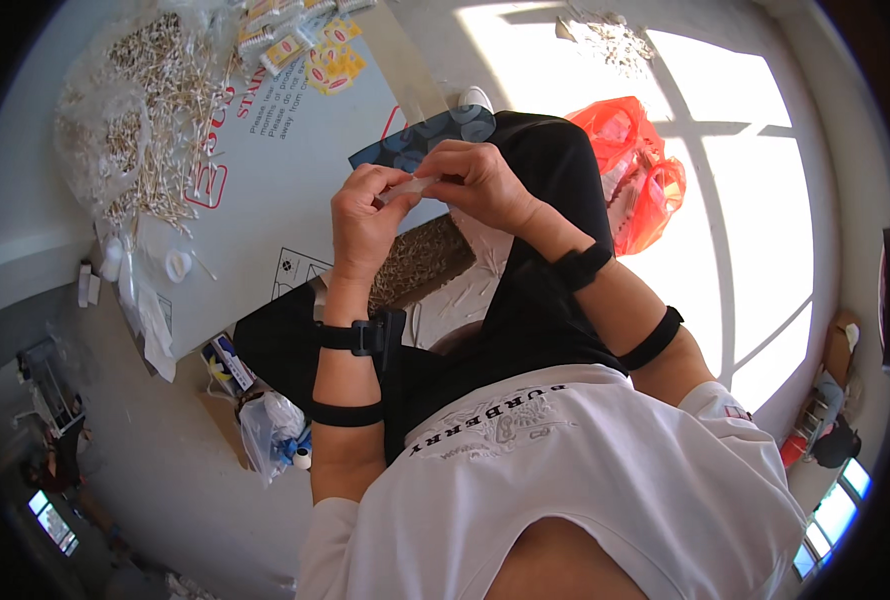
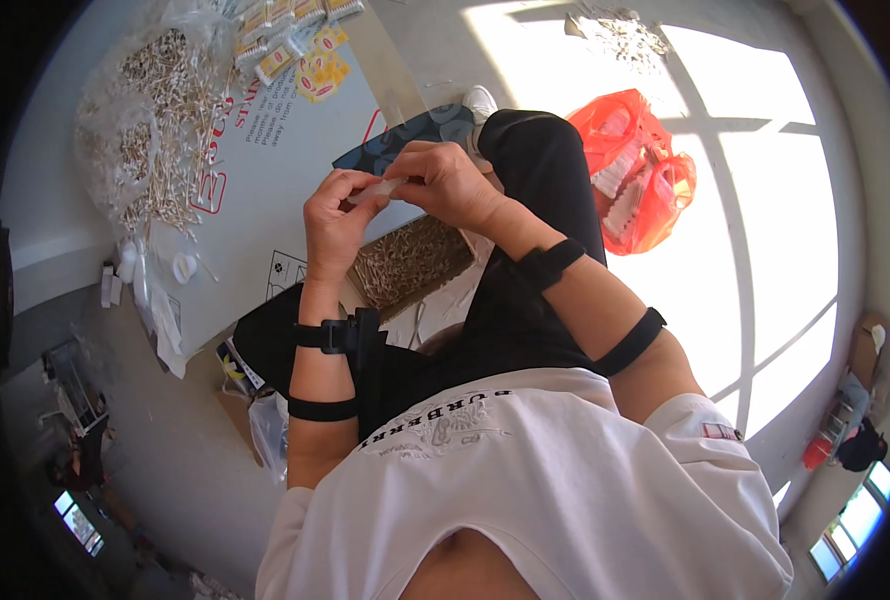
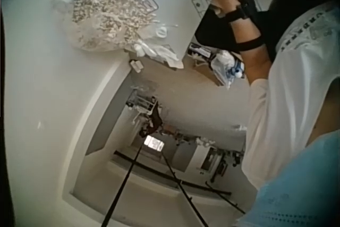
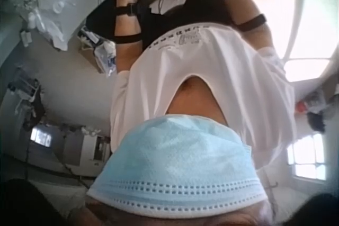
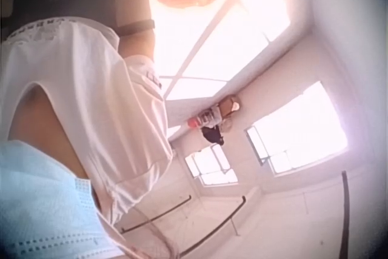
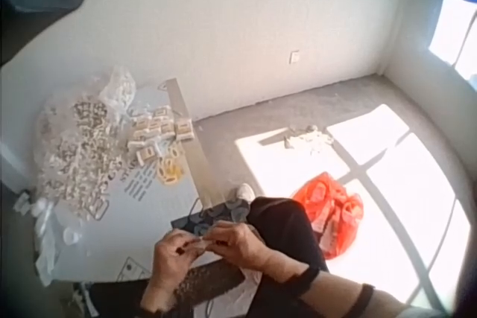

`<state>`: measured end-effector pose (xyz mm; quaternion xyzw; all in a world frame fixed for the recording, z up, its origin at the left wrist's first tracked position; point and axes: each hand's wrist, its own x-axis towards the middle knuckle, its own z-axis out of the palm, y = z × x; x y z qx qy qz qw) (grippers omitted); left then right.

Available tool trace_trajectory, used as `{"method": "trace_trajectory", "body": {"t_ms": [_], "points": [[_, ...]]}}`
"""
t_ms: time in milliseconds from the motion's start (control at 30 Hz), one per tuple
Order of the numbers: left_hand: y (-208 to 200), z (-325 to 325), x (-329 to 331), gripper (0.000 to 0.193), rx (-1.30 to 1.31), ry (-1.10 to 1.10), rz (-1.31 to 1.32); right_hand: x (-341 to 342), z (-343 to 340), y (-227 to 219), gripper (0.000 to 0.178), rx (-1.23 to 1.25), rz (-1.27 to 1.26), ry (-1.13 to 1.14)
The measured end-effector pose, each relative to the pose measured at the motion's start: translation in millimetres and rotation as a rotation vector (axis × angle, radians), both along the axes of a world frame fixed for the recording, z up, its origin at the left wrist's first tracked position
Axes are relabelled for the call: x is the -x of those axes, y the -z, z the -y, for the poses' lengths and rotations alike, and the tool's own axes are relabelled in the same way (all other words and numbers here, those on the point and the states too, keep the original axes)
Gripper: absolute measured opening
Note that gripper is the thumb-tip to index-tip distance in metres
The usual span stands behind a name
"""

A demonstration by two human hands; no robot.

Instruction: Pack several cotton swabs into small plastic bags for retail or distribution.

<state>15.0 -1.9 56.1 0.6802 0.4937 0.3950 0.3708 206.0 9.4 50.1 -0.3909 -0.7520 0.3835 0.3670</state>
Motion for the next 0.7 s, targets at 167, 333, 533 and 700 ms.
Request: {"method": "trace_trajectory", "body": {"t_ms": [167,333,533,700], "points": [[-1,-3,-2,0.015,0.318,-0.079,0.162,8,4,10,0.013,0.559,-0.441,0.195],[5,-5,0,0.011,0.465,-0.092,0.373,9,1,2,0.013,0.613,-0.363,0.191],[5,-11,-3,0.013,0.518,-0.081,0.372,11,2,7,0.011,0.468,-0.353,0.213],[4,-1,-4,0.017,0.144,-0.028,0.159,8,8,2,0.014,0.273,-0.164,0.240]]}}
